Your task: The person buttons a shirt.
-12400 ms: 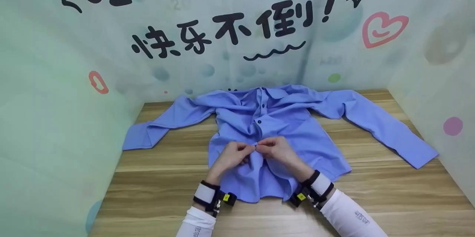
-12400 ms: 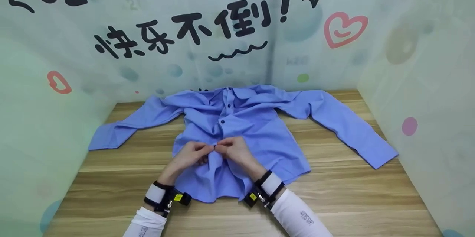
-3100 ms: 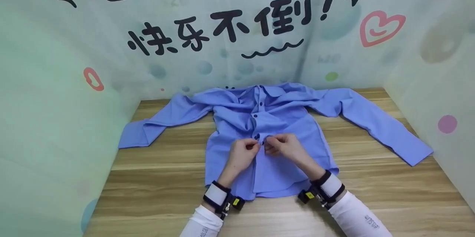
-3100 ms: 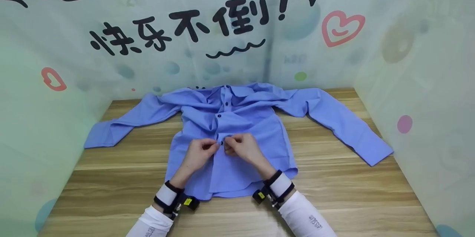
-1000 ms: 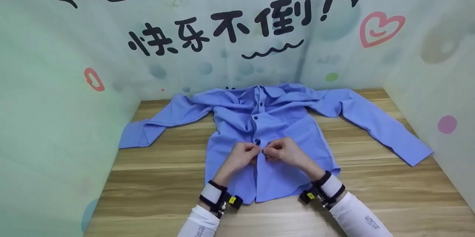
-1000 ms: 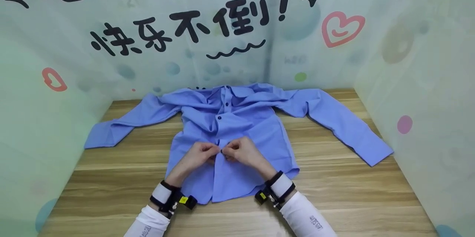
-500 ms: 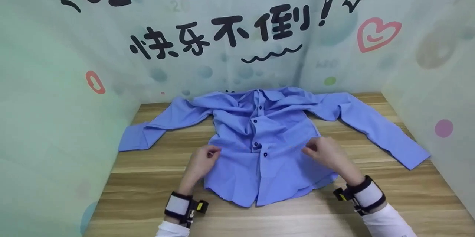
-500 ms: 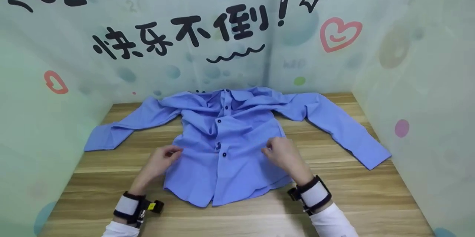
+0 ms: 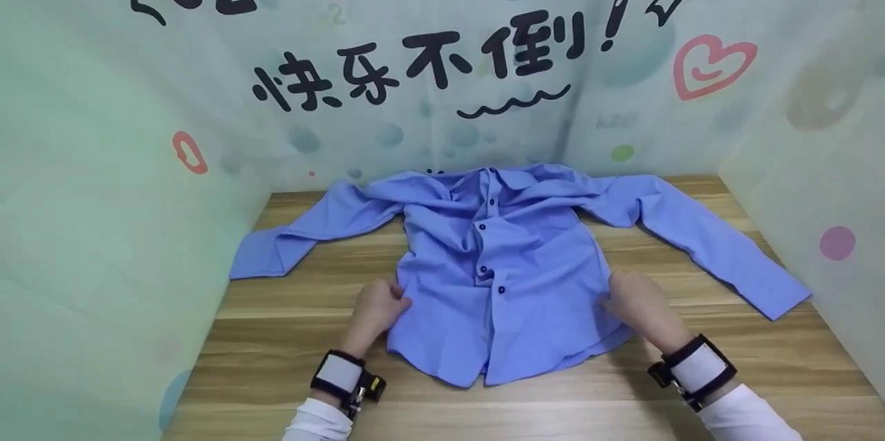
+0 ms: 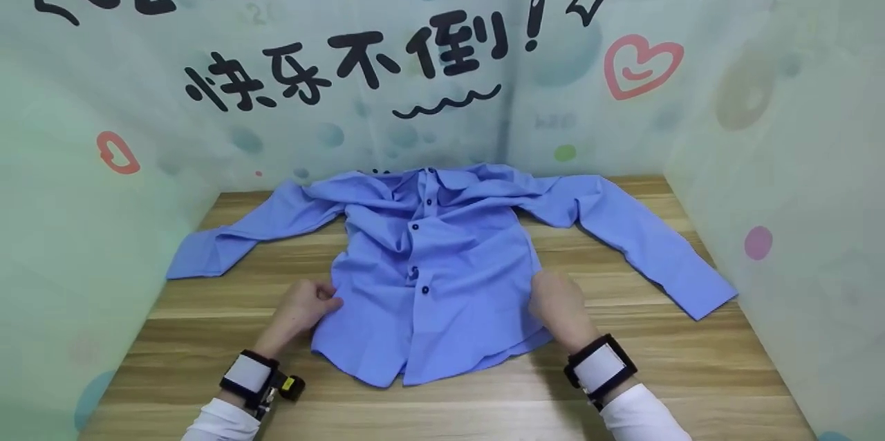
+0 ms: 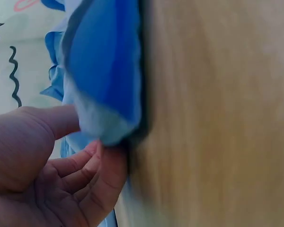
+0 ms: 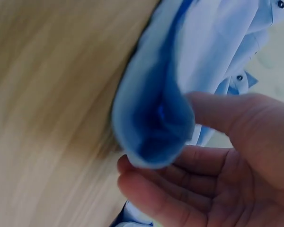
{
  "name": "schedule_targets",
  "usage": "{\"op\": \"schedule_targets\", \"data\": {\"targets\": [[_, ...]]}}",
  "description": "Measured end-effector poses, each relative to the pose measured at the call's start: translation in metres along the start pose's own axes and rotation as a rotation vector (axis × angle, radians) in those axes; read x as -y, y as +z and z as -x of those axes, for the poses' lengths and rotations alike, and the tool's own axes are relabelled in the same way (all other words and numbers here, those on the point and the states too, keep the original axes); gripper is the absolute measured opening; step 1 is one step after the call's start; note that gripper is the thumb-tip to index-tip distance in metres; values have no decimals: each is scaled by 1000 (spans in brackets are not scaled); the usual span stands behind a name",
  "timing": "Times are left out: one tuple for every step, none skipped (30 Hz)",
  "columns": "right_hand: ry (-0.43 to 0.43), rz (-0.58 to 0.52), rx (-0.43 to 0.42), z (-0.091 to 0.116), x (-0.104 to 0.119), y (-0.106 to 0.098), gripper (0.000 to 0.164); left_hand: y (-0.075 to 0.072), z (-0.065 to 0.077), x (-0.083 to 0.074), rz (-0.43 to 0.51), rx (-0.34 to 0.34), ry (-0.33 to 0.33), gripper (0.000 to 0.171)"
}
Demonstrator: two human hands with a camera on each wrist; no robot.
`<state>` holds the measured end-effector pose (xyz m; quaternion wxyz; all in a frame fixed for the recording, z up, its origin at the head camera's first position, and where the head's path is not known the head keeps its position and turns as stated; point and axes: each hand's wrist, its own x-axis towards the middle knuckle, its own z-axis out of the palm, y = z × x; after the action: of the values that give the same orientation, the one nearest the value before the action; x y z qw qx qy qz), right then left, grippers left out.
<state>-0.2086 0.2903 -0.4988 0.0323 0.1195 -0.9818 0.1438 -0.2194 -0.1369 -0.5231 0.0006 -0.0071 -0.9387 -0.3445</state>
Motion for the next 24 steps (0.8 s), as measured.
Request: {"op": "schedule_targets", "data": {"targets": [[-4, -3, -11, 1, 0, 1, 29, 1, 0, 1, 0, -13, 4, 11], [-9, -13, -21, 1, -1, 2, 27, 2, 1, 1, 2, -25, 4, 8], [-11, -26, -24, 1, -3, 2, 27, 2, 2, 2, 6, -32, 10, 7], [-4, -43, -21, 2, -5, 1, 29, 1, 3, 3, 14, -37, 20, 9], [5, -61, -14, 2, -8, 0, 32, 0, 4, 4, 23, -37, 24, 10], [8, -82, -5, 3, -11, -2, 35, -2, 6, 5, 31, -33, 26, 12], [12, -103, 6, 4, -14, -5, 38, -4, 8, 6, 36, -24, 19, 15], [17, -119, 21, 5, -17, -8, 41, -7, 9, 7, 35, -17, 15, 16], [22, -134, 33, 7, -20, -12, 42, -10, 11, 8, 32, -11, 11, 17], [22, -143, 39, 8, -23, -15, 42, -13, 13, 9, 29, -7, 7, 18], [17, -148, 38, 10, -26, -19, 41, -17, 14, 9, 25, -3, -3, 17], [15, -157, 37, 12, -28, -23, 39, -21, 16, 9, 23, -3, -9, 16], [18, -164, 33, 14, -29, -26, 38, -25, 17, 9, 25, -1, -20, 15], [26, -172, 33, 16, -31, -29, 37, -29, 19, 9, 29, -1, -27, 13], [29, -179, 31, 19, -32, -31, 36, -32, 21, 10, 35, 2, -33, 12], [29, -183, 31, 22, -33, -32, 36, -35, 24, 10, 42, 13, -45, 12], [28, -187, 41, 25, -33, -33, 36, -38, 26, 11, 43, 30, -56, 13], [23, -186, 59, 29, -33, -32, 38, -40, 29, 12, 35, 59, -66, 14], [22, -179, 88, 33, -33, -31, 41, -42, 31, 14, 24, 102, -79, 19], [16, -172, 124, 37, -32, -30, 42, -43, 33, 15, 15, 149, -88, 23], [3, -162, 159, 41, -32, -28, 43, -44, 35, 17, 6, 197, -97, 28], [-11, -149, 195, 44, -31, -26, 45, -45, 37, 19, -8, 241, -105, 33], [-25, -135, 233, 47, -30, -25, 46, -46, 38, 19, -30, 278, -107, 37], [-41, -113, 262, 49, -29, -24, 47, -47, 39, 19, -49, 302, -105, 40]]}}
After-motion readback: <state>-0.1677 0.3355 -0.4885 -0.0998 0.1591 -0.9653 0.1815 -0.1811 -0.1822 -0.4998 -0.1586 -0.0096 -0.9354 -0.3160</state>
